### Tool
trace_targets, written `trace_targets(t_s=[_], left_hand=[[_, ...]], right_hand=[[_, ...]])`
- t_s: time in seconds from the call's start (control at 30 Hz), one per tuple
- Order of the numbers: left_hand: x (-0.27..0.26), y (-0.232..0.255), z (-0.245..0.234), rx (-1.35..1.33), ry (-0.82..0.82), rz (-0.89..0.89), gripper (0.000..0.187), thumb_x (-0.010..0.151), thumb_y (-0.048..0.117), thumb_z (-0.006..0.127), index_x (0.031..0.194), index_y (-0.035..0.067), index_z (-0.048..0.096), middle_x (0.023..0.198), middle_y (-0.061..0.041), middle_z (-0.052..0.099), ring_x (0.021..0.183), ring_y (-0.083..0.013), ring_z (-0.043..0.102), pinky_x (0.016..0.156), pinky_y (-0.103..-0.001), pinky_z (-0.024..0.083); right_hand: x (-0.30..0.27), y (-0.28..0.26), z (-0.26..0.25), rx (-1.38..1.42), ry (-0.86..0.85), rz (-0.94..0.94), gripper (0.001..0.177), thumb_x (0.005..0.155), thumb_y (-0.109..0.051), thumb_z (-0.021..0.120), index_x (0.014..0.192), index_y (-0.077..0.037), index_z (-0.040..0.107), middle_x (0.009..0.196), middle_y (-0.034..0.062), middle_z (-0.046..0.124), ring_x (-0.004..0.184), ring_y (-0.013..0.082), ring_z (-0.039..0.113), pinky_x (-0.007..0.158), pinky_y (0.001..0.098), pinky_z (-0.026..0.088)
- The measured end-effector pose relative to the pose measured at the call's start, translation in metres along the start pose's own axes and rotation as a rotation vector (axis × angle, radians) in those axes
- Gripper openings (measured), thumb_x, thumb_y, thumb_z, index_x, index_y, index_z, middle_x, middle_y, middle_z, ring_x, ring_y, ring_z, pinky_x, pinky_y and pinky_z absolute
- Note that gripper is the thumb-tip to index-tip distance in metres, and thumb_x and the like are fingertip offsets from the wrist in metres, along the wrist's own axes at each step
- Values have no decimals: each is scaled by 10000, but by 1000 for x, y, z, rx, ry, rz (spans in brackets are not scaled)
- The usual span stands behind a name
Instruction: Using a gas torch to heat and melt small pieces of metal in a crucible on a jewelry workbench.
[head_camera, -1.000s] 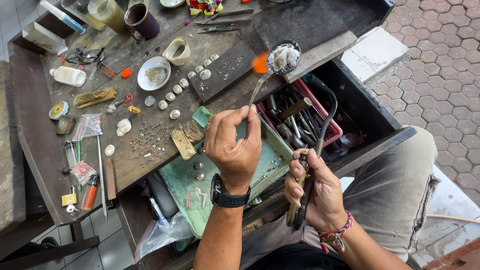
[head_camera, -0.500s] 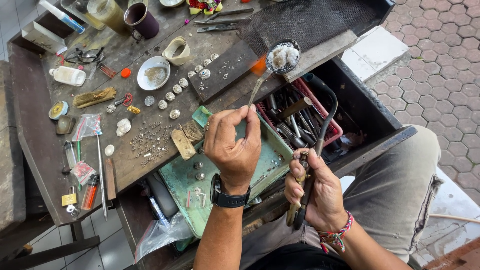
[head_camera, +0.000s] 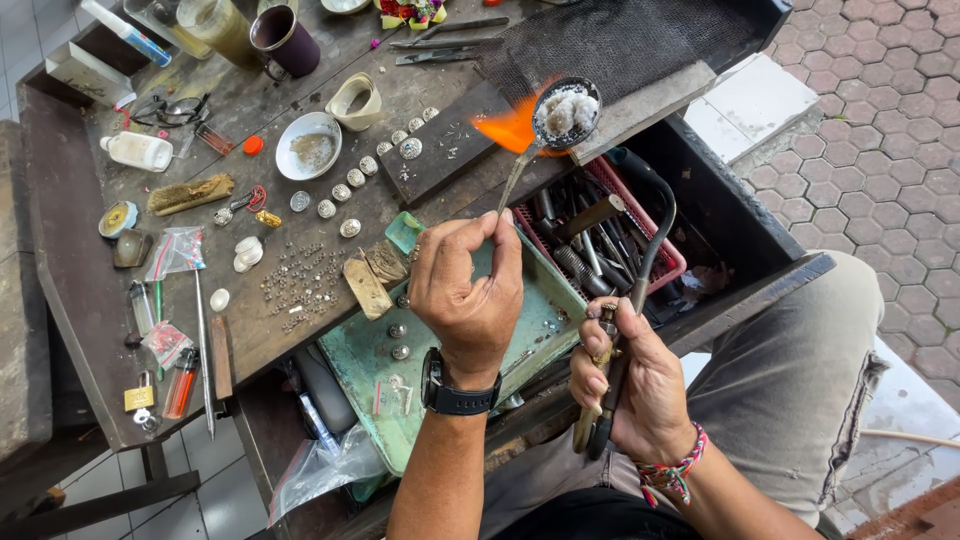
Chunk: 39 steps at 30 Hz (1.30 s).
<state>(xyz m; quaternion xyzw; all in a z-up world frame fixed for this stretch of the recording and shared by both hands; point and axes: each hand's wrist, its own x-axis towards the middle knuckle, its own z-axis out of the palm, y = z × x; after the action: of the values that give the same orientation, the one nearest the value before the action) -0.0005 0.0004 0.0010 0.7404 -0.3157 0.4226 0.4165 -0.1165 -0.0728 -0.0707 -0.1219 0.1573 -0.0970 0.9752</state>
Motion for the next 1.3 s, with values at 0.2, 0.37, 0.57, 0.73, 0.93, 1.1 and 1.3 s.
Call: trace_targets(t_s=[0.2,0.37,0.57,0.73,0.93,1.1,1.3], left_hand=[[1,1,0,7,3,6,122,757,-41,678,763,25,575,726,-66,582,623,-193,568,586,-293,491],[0,1,0,7,2,10,128,752,-46,680,763,26,575,722,-65,579,618,-193,565,578,-294,489],[0,1,0,-1,-2,-1,129,754,-43,676,767,33,572,725,-63,577,621,-197,564,588,-298,485],[0,3,2,14,8,26,127,754,-38,675,759,30,568,720,-70,579,622,-199,575,596,-302,489],[-5,4,-3,9,-1,-59,68,818,34,614,817,93,580,754,-43,576,669,-227,559,671,-323,454],[-21,-1,10,-7,33,-70,74,856,84,659,869,71,588,772,-73,614,624,-174,559,522,-296,451],[-43,-13,26,-17,27,-102,34,915,43,608,915,59,578,870,-86,620,673,-217,584,574,-342,447]], right_hand=[[0,0,-1,2,19,3,223,916,-275,409,943,-70,494,670,23,430,396,136,388,310,243,306],[0,-1,0,1,19,7,221,919,-284,403,946,-80,483,669,18,431,398,134,391,315,244,310],[1,-1,-2,8,5,3,211,916,-282,410,951,-90,491,671,21,434,404,134,382,308,240,297],[-1,-5,-5,-3,4,16,211,911,-293,418,949,-96,486,665,15,418,405,132,375,303,239,292],[-3,-9,-3,-12,-100,87,217,920,-302,473,954,-95,526,683,-34,398,465,95,326,368,236,248],[8,-17,-39,39,-195,94,199,979,-324,531,1030,-132,549,781,-69,476,526,73,376,464,220,273],[70,0,-158,656,-771,226,84,943,78,490,1024,56,485,800,197,540,656,250,485,608,286,397]])
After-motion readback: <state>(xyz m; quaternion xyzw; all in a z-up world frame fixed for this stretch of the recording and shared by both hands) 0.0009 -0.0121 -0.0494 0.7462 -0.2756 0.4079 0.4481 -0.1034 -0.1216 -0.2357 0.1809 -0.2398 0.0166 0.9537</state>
